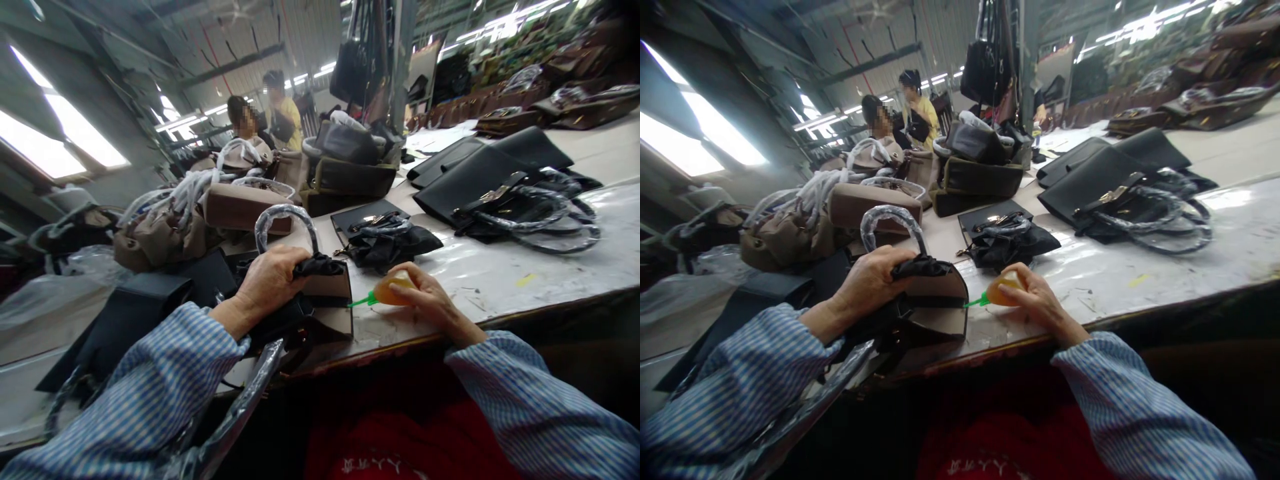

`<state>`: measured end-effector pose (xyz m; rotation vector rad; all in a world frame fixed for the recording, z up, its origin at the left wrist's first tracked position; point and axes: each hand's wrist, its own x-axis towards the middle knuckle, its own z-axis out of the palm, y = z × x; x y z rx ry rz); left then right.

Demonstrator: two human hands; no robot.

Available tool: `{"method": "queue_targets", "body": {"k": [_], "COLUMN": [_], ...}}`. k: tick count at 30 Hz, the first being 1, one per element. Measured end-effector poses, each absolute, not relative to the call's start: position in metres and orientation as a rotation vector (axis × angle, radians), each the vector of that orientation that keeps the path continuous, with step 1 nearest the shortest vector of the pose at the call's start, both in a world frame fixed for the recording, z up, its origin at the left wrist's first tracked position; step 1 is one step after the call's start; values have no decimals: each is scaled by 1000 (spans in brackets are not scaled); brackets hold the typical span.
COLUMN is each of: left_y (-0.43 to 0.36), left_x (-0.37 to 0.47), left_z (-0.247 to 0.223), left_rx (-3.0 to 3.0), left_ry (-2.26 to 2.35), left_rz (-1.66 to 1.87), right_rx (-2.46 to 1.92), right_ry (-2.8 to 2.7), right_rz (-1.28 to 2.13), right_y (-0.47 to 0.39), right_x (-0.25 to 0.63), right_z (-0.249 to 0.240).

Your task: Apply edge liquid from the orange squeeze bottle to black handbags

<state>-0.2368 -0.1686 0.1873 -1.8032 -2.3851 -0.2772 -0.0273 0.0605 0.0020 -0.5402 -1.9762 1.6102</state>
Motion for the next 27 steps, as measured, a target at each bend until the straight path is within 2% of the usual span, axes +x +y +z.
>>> {"method": "queue_targets", "body": {"k": [14, 27], "left_y": [-175, -177], "left_x": [-232, -229], "left_z": [184, 185], "left_rx": [-1840, -1844], "left_ry": [-2373, -2346], "left_rz": [-362, -336], "right_rx": [-444, -419], "right_ry": [-2079, -2130], "right_rz": [1401, 1431], "right_y": [61, 62], "right_x": [-24, -24], "right_z": [15, 11]}}
